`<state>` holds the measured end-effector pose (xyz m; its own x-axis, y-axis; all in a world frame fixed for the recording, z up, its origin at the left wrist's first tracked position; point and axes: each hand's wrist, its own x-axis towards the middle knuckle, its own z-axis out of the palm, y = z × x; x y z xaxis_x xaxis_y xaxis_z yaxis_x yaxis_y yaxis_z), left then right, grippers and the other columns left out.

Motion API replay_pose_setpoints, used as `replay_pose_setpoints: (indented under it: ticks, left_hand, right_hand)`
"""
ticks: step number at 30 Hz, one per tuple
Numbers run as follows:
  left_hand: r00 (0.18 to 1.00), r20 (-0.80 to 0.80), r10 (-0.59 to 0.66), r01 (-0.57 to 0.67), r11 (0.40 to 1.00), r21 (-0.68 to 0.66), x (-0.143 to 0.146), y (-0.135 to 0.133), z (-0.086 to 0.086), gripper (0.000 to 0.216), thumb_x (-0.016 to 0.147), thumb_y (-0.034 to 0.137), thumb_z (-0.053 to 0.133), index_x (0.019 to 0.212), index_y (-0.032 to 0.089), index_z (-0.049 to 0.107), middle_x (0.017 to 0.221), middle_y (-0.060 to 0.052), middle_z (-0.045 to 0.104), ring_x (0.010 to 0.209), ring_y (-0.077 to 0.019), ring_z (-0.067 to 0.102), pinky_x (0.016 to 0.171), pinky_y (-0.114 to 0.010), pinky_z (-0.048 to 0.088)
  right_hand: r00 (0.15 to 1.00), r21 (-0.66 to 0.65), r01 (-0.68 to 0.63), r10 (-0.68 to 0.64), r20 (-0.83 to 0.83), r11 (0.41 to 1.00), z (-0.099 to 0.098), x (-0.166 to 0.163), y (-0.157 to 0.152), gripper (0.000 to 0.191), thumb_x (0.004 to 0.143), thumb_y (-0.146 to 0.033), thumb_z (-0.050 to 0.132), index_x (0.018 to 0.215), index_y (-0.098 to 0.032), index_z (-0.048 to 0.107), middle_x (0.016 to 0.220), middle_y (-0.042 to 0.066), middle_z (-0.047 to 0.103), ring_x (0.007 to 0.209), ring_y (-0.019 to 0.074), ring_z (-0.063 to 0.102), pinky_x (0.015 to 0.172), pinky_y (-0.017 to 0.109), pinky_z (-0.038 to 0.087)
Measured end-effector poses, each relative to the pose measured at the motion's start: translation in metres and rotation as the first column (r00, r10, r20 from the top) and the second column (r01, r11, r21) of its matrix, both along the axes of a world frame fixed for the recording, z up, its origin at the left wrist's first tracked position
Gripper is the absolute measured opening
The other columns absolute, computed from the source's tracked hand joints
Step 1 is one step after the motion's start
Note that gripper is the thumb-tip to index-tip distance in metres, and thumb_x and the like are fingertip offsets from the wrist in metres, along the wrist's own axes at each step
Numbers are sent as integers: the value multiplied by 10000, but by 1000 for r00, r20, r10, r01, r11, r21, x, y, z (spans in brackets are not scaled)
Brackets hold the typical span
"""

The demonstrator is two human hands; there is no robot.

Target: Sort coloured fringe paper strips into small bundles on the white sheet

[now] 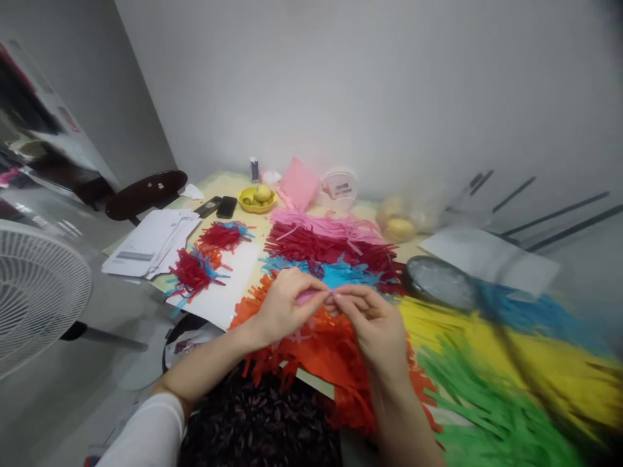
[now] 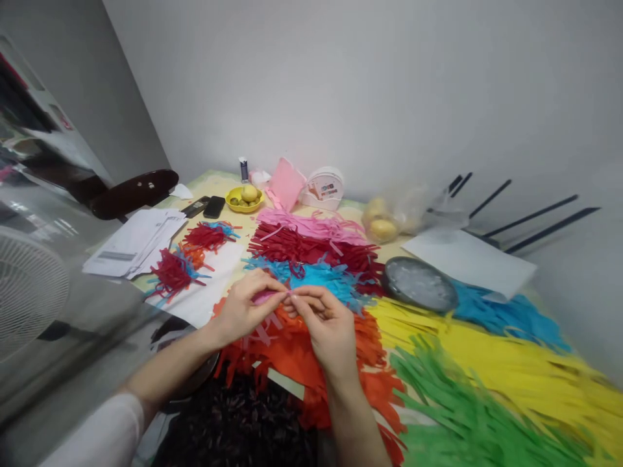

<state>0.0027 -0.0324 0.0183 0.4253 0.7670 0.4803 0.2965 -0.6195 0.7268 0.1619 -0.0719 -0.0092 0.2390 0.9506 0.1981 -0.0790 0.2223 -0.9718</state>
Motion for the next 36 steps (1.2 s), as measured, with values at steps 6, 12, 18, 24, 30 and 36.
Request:
replay_pose_setpoints:
  ticks: [6, 12, 18, 24, 30, 36]
  left_hand:
    - [991, -133, -10, 30, 988, 150, -15, -4, 2, 179, 945, 299, 559, 908, 186, 693, 854, -55, 722, 856, -199, 579, 853, -345, 391]
    - [983, -181, -30, 56, 989, 138, -21, -4, 0, 179, 951, 285, 535, 907, 186, 678, 861, -55, 714, 854, -201, 577, 842, -346, 393]
    - [998, -52, -47, 47, 999, -4, -18, -9, -2, 160, 941, 285, 545, 892, 179, 654, 875, -60, 700, 863, -196, 595, 846, -330, 424]
    - [936, 334, -108, 237, 896, -375, -10, -10, -8, 225, 871, 378, 647, 827, 171, 572, 757, -17, 643, 714, -143, 634, 704, -259, 488]
    - [903, 423, -73, 261, 876, -406, -9, -7, -20, 296, 804, 430, 725, 783, 165, 594, 752, -24, 661, 723, -149, 662, 698, -261, 510]
    - [902, 412, -129, 297, 877, -376, -10, -9, -24, 257, 816, 399, 716, 812, 162, 617, 772, -30, 691, 723, -147, 684, 689, -246, 519]
  right_hand:
    - [985, 56, -3, -7, 173, 998, 4, -11, -9, 251, 858, -450, 671, 793, -208, 664, 660, 19, 711, 542, 148, 641, 542, 263, 542]
    - [917, 88, 19, -53, 395, 996, 6, -13, -15, 256, 904, -453, 605, 802, -223, 659, 664, 12, 692, 574, 161, 637, 572, 266, 522]
    - [879, 121, 74, -122, 460, 990, 5, -19, -16, 258, 931, -452, 559, 849, -220, 638, 636, -12, 635, 548, 140, 585, 544, 249, 458]
    - [830, 169, 188, -249, 499, 967, 4, -28, -17, 293, 924, -459, 552, 772, -218, 620, 563, -26, 590, 490, 126, 535, 523, 248, 418]
    - [973, 60, 52, -64, 223, 997, 4, -28, -16, 261, 865, -465, 639, 810, -210, 638, 536, -45, 551, 441, 110, 471, 426, 222, 370]
    - [987, 31, 31, -36, 155, 999, 2, -27, -14, 308, 828, -477, 672, 696, -203, 626, 535, -30, 565, 456, 103, 475, 439, 215, 379]
